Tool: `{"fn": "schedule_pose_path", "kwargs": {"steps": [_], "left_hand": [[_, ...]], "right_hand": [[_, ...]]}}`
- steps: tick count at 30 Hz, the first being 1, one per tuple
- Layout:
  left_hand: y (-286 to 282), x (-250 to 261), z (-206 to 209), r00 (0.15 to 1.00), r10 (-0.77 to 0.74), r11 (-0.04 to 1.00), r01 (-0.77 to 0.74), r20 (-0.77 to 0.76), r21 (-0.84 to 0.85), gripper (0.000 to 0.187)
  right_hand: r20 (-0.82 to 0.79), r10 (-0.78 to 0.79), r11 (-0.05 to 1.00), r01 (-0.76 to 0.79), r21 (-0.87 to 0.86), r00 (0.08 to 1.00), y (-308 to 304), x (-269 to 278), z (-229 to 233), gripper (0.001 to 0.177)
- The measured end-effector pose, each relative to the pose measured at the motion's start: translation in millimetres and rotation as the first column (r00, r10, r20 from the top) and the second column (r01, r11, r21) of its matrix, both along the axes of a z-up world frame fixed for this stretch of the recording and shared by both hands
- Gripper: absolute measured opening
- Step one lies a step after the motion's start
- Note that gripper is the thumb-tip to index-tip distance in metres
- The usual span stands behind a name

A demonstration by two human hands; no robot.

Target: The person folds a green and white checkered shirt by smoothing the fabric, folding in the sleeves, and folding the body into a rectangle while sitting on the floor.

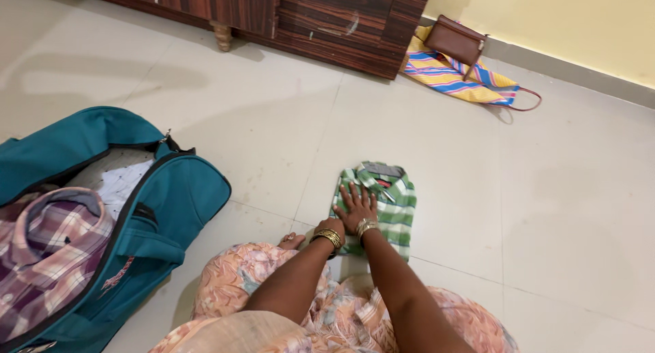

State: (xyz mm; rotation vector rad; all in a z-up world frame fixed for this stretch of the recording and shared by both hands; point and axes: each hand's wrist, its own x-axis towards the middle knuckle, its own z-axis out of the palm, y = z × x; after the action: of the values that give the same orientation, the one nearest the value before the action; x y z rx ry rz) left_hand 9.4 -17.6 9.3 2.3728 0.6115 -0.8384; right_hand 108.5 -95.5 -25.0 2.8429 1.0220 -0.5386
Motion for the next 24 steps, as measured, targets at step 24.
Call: {"fn": "schedule_pose_path", "kwargs": {"steps": [24], "left_hand": [[14.4,-16.2,-34.4,0.835,0.534,0.845,-0.518,0.134,-0.136,0.091]], "right_hand": [[-0.695,-0.654,0.418,0.908,-0.003,0.299,-172.8,-11.2,72.8,0.063]]}}
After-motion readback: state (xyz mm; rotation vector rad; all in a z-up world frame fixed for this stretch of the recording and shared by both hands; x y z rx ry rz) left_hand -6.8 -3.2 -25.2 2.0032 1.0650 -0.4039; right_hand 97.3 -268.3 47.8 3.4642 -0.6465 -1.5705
